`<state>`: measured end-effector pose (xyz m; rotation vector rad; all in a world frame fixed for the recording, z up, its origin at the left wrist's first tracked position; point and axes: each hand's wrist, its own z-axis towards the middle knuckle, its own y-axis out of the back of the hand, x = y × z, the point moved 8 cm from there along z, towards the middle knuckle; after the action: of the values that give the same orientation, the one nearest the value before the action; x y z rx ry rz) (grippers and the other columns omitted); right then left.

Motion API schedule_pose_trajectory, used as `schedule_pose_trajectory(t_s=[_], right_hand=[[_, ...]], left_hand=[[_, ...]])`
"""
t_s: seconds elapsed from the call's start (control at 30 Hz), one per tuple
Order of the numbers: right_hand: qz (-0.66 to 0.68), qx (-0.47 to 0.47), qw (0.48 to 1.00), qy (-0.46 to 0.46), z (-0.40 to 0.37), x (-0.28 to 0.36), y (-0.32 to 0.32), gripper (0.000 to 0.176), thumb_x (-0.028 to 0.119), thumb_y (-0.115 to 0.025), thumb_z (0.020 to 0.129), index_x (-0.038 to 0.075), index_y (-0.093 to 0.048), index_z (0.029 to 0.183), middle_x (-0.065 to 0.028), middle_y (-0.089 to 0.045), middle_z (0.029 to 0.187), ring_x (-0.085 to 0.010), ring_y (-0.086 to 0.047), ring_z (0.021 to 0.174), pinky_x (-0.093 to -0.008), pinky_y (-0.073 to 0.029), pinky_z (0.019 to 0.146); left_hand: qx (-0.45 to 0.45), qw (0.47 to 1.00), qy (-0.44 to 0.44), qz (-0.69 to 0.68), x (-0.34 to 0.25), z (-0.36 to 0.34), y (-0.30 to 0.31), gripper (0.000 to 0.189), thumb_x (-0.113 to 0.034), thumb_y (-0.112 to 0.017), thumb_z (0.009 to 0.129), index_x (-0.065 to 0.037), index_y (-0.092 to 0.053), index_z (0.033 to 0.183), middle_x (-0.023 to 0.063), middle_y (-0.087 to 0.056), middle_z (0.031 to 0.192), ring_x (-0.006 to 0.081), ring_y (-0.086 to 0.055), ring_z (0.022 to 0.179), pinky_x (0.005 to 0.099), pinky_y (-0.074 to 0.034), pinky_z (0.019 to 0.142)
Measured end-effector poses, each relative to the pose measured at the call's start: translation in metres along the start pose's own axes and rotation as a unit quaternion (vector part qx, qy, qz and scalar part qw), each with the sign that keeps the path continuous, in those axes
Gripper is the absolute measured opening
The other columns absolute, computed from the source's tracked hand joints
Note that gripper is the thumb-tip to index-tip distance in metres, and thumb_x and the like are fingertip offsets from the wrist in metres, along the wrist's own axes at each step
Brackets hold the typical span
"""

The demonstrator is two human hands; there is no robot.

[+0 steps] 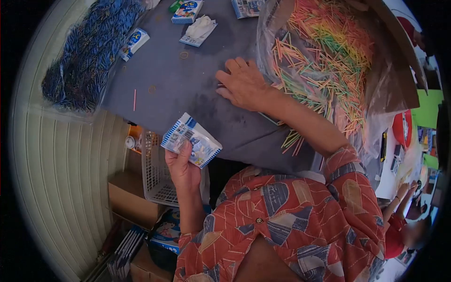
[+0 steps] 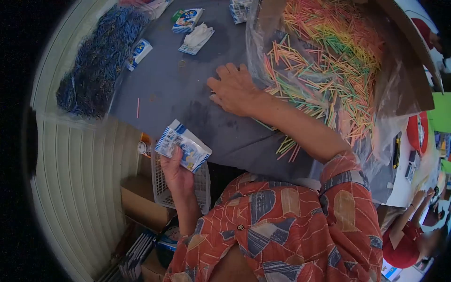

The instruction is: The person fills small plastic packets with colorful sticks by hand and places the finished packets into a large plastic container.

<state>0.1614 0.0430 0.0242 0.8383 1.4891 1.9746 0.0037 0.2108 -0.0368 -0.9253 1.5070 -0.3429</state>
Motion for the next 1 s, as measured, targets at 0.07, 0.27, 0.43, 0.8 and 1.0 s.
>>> schedule_pose_trajectory(t_s=[0.07, 0.27, 0.43, 0.8, 1.0], right_hand=[[-0.003, -0.01, 0.999, 0.041, -0.027, 0.0, 0.009, 0.026, 0.027, -0.068, 0.085, 0.008, -0.06, 0.1, -0.0134, -0.052, 0.102, -0.0318, -0.051, 0.101, -0.048, -0.041, 0.085], [-0.008, 0.021, 0.997, 0.071, -0.104, -0.016, 0.037, 0.014, 0.015, -0.067, 0.077, 0.007, -0.057, 0.083, -0.011, -0.054, 0.097, -0.0301, -0.052, 0.097, -0.0445, -0.042, 0.084], [-0.071, 0.005, 0.996, 0.062, -0.146, -0.061, 0.069, 0.009, 0.012, -0.064, 0.077, 0.006, -0.059, 0.082, -0.0104, -0.055, 0.095, -0.0292, -0.052, 0.095, -0.0448, -0.041, 0.083], [0.04, 0.011, 0.987, 0.152, -0.188, -0.01, 0.075, 0.025, 0.018, -0.062, 0.08, 0.013, -0.068, 0.105, -0.0073, -0.059, 0.112, -0.0263, -0.05, 0.117, -0.0539, -0.035, 0.098], [-0.084, 0.043, 0.995, 0.023, -0.185, -0.081, 0.088, 0.025, 0.014, -0.06, 0.081, 0.01, -0.067, 0.105, -0.0086, -0.061, 0.117, -0.0255, -0.05, 0.118, -0.0556, -0.035, 0.1]], left_hand=[[0.003, 1.0, 0.008, 0.016, -0.001, 0.001, -0.004, 0.033, 0.002, -0.063, 0.092, -0.003, -0.057, 0.124, 0.0115, -0.067, 0.117, 0.0217, -0.067, 0.104, 0.0375, -0.056, 0.091], [0.073, 0.992, 0.05, 0.087, 0.002, 0.013, -0.045, 0.033, 0.004, -0.064, 0.09, -0.003, -0.055, 0.122, 0.0107, -0.068, 0.114, 0.0186, -0.068, 0.1, 0.0343, -0.057, 0.088], [0.224, 0.935, 0.111, 0.253, 0.027, 0.04, -0.119, 0.033, 0.002, -0.065, 0.088, -0.001, -0.057, 0.119, 0.006, -0.068, 0.108, 0.0117, -0.066, 0.094, 0.0267, -0.054, 0.082], [0.404, 0.634, -0.086, 0.654, 0.103, 0.085, -0.215, 0.047, -0.011, -0.074, 0.081, -0.003, -0.059, 0.124, 0.0094, -0.065, 0.108, 0.0247, -0.062, 0.1, 0.0361, -0.05, 0.085], [0.316, 0.506, -0.313, 0.739, 0.069, 0.041, -0.222, 0.04, -0.025, -0.076, 0.079, -0.005, -0.065, 0.113, 0.0129, -0.056, 0.107, 0.0339, -0.051, 0.103, 0.0432, -0.045, 0.087]])
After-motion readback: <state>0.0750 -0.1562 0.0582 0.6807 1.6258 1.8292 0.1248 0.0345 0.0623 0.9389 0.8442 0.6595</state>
